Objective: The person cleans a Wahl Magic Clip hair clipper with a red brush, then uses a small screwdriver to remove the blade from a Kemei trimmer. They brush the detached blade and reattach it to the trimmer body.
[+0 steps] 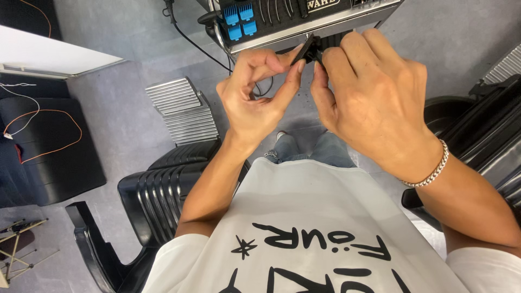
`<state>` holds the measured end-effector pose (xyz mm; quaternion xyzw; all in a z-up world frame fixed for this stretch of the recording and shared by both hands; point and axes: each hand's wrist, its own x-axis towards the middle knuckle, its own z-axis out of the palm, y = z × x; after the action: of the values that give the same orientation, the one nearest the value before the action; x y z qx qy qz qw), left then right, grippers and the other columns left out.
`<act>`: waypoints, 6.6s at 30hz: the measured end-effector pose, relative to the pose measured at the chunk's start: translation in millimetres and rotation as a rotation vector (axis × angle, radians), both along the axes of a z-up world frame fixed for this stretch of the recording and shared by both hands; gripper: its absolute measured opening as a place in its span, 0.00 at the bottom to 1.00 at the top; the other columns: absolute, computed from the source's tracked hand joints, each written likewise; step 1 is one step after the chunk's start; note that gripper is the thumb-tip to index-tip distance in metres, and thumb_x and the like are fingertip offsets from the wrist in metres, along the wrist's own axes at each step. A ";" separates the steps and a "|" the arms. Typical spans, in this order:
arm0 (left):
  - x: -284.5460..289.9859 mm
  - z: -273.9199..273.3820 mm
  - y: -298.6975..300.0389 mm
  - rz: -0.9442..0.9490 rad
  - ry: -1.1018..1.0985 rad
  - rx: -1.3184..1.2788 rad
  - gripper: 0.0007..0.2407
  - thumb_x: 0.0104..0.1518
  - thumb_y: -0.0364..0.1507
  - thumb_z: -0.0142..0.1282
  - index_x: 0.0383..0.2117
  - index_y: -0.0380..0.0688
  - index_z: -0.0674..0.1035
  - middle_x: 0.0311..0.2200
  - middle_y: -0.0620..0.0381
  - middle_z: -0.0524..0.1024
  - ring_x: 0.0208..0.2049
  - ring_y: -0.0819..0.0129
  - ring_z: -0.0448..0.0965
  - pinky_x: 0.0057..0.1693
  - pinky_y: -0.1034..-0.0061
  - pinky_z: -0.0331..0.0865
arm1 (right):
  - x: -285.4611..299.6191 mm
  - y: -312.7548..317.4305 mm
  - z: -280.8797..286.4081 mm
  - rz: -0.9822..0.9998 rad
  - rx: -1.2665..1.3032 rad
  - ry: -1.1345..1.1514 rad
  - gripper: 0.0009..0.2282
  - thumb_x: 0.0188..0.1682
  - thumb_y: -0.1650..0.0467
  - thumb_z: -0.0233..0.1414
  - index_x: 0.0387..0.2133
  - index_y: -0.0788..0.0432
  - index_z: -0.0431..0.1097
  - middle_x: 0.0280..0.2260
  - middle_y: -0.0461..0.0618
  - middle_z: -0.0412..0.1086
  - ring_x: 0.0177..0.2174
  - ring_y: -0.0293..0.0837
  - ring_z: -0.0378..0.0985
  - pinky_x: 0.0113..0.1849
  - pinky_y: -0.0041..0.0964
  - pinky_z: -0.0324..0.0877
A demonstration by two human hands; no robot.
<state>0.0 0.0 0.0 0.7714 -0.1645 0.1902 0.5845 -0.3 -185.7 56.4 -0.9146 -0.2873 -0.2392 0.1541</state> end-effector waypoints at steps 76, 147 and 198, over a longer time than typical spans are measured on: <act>3.5 -9.2 0.1 -0.020 0.174 -0.238 0.12 0.63 0.16 0.64 0.40 0.40 0.69 0.40 0.47 0.85 0.42 0.75 0.86 0.49 0.85 0.79 | -0.3 16.5 5.3 -0.051 0.045 0.002 0.07 0.49 0.75 0.62 0.28 0.63 0.70 0.26 0.50 0.62 0.26 0.48 0.68 0.23 0.40 0.57; 10.1 -0.4 71.1 -0.205 0.422 -0.703 0.04 0.67 0.17 0.60 0.43 0.32 0.78 0.35 0.50 0.83 0.37 0.71 0.85 0.50 0.73 0.83 | 3.0 74.2 51.7 -0.007 0.241 0.292 0.06 0.51 0.77 0.61 0.28 0.68 0.70 0.17 0.51 0.62 0.17 0.44 0.66 0.21 0.36 0.58; 290.2 -434.5 -104.3 0.412 0.999 0.192 0.09 0.49 0.32 0.69 0.32 0.43 0.88 0.28 0.52 0.85 0.31 0.64 0.86 0.43 0.72 0.76 | 131.6 -140.3 -259.8 -0.503 0.541 1.050 0.08 0.56 0.74 0.55 0.42 0.69 0.74 0.29 0.52 0.78 0.30 0.38 0.82 0.34 0.29 0.75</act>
<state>290.2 -104.3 -434.5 0.8340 0.2711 -0.1046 0.4690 131.3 -326.1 -203.4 -0.8782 0.1201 0.1476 0.4388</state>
